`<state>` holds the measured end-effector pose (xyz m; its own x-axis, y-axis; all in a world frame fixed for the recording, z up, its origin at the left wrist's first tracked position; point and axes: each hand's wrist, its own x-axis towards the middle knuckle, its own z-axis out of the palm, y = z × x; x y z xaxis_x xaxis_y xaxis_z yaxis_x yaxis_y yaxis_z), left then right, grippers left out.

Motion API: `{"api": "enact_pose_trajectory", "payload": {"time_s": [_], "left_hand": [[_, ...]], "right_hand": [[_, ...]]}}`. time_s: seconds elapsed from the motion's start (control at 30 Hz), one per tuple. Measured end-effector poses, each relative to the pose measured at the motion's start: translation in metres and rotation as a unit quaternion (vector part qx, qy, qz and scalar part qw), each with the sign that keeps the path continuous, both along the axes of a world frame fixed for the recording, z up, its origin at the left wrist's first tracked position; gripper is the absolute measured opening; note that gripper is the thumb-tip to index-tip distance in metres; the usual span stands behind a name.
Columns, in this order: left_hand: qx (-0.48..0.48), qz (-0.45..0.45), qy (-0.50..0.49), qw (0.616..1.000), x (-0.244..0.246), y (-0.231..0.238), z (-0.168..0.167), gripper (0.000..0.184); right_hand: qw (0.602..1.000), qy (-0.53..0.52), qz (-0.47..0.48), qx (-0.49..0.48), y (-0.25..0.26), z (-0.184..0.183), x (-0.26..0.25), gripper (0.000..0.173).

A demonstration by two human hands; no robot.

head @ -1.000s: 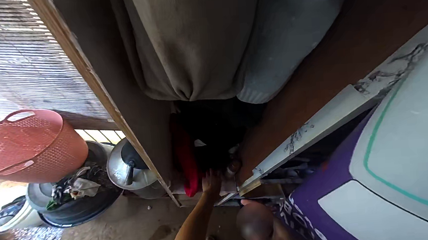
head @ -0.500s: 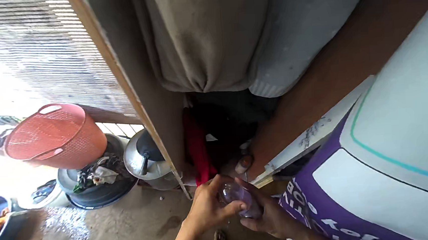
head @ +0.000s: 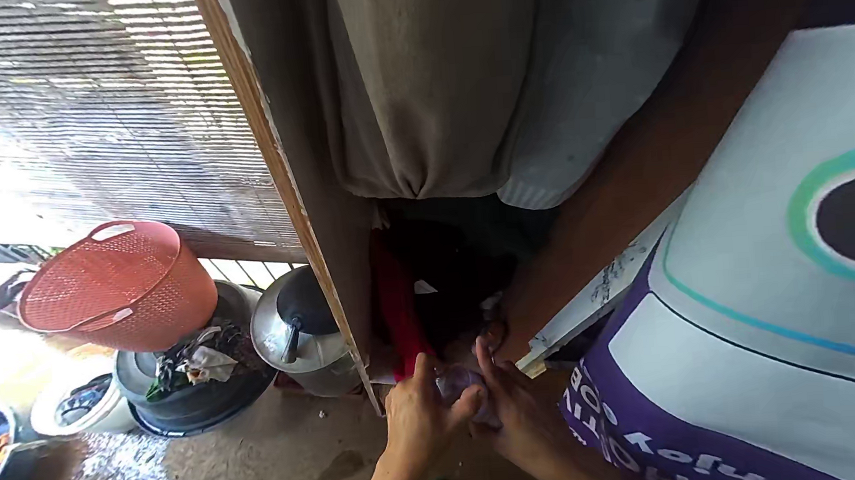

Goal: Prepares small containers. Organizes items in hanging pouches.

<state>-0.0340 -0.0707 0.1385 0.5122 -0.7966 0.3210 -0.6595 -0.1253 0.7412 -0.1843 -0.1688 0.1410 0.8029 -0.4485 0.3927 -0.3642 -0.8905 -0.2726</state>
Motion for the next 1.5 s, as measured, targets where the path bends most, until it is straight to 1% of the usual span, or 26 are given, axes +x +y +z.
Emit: {"api": "enact_pose_trajectory", "payload": {"time_s": [0.1, 0.2, 0.27, 0.33, 0.4, 0.43, 0.47, 0.5, 0.53, 0.57, 0.6, 0.63, 0.7, 0.77, 0.8, 0.87, 0.97, 1.0, 1.03, 1.1, 1.13, 1.17, 1.27, 1.4, 1.47, 1.5], "left_hand": [[-0.003, -0.012, 0.023, 1.000, 0.001, -0.001, 0.004, 0.064], [-0.011, -0.009, 0.015, 1.000, 0.001, 0.001, 0.013, 0.064], [-0.023, -0.018, 0.008, 1.000, 0.001, 0.003, 0.019, 0.063], [-0.041, -0.072, 0.029, 0.996, 0.007, 0.005, 0.023, 0.062], [-0.081, -0.179, 0.099, 0.976, 0.018, 0.007, 0.027, 0.060], [-0.106, -0.245, 0.150, 0.952, 0.024, 0.006, 0.030, 0.058], [-0.128, -0.314, 0.207, 0.918, 0.029, 0.006, 0.033, 0.057], [-0.139, -0.379, 0.264, 0.876, 0.034, 0.005, 0.036, 0.055], [-0.139, -0.433, 0.314, 0.833, 0.040, 0.003, 0.038, 0.053], [-0.132, -0.477, 0.349, 0.796, 0.047, 0.001, 0.040, 0.053], [-0.118, -0.508, 0.366, 0.771, 0.054, -0.001, 0.042, 0.054], [-0.102, -0.526, 0.370, 0.759, 0.059, -0.001, 0.045, 0.056], [-0.072, -0.542, 0.362, 0.755, 0.068, -0.002, 0.048, 0.062], [-0.064, -0.522, 0.342, 0.779, 0.073, -0.001, 0.049, 0.064], [-0.066, -0.505, 0.330, 0.795, 0.074, 0.000, 0.048, 0.061], [-0.062, -0.473, 0.306, 0.824, 0.072, 0.003, 0.049, 0.053], [-0.044, -0.433, 0.246, 0.866, 0.068, 0.008, 0.052, 0.050], [-0.038, -0.419, 0.225, 0.879, 0.067, 0.009, 0.054, 0.050], [-0.033, -0.403, 0.208, 0.891, 0.067, 0.010, 0.056, 0.049], [-0.033, -0.368, 0.183, 0.911, 0.069, 0.011, 0.057, 0.050], [-0.040, -0.352, 0.173, 0.919, 0.070, 0.011, 0.057, 0.052], [-0.052, -0.342, 0.166, 0.923, 0.071, 0.010, 0.056, 0.053], [-0.085, -0.322, 0.178, 0.926, 0.064, 0.008, 0.055, 0.054], [-0.118, -0.298, 0.194, 0.927, 0.050, 0.007, 0.054, 0.057], [-0.133, -0.306, 0.209, 0.919, 0.044, 0.009, 0.054, 0.060], [-0.137, -0.309, 0.217, 0.916, 0.042, 0.012, 0.054, 0.056]], "right_hand": [[0.999, -0.040, 0.016, -0.018, -0.001, 0.006, 0.000, 0.104], [0.998, -0.045, 0.026, 0.025, 0.001, 0.017, 0.000, 0.110], [0.990, -0.034, 0.036, 0.131, 0.005, 0.026, -0.002, 0.117], [0.957, -0.016, 0.063, 0.282, 0.005, 0.037, -0.005, 0.119], [0.866, -0.012, 0.143, 0.480, -0.003, 0.046, -0.010, 0.111], [0.795, -0.038, 0.204, 0.570, -0.006, 0.046, -0.012, 0.096], [0.697, -0.069, 0.251, 0.669, -0.007, 0.046, -0.012, 0.070], [0.587, -0.071, 0.299, 0.749, -0.009, 0.045, -0.011, 0.051], [0.496, -0.058, 0.345, 0.795, -0.011, 0.044, -0.010, 0.049], [0.433, -0.051, 0.377, 0.817, -0.012, 0.040, -0.007, 0.053], [0.398, -0.050, 0.393, 0.827, -0.013, 0.037, -0.005, 0.057], [0.390, -0.049, 0.398, 0.829, -0.014, 0.034, -0.003, 0.057], [0.423, -0.045, 0.391, 0.816, -0.015, 0.034, -0.001, 0.052], [0.459, -0.055, 0.367, 0.808, -0.018, 0.035, -0.001, 0.051], [0.476, -0.061, 0.352, 0.804, -0.020, 0.033, -0.001, 0.064], [0.535, -0.068, 0.293, 0.790, -0.023, 0.032, 0.001, 0.098], [0.585, -0.071, 0.225, 0.776, -0.019, 0.036, 0.004, 0.109], [0.622, -0.074, 0.205, 0.752, -0.017, 0.041, 0.004, 0.109], [0.676, -0.085, 0.176, 0.711, -0.014, 0.046, 0.004, 0.105], [0.801, -0.139, 0.101, 0.574, -0.004, 0.051, 0.003, 0.088], [0.838, -0.177, 0.078, 0.511, -0.002, 0.050, 0.004, 0.076], [0.849, -0.219, 0.074, 0.475, -0.002, 0.048, 0.005, 0.066], [0.837, -0.307, 0.139, 0.432, -0.010, 0.042, 0.004, 0.052], [0.852, -0.322, 0.190, 0.367, -0.018, 0.040, 0.002, 0.051], [0.880, -0.304, 0.214, 0.294, -0.020, 0.044, -0.001, 0.053], [0.897, -0.295, 0.221, 0.245, -0.020, 0.049, -0.003, 0.053]]}}
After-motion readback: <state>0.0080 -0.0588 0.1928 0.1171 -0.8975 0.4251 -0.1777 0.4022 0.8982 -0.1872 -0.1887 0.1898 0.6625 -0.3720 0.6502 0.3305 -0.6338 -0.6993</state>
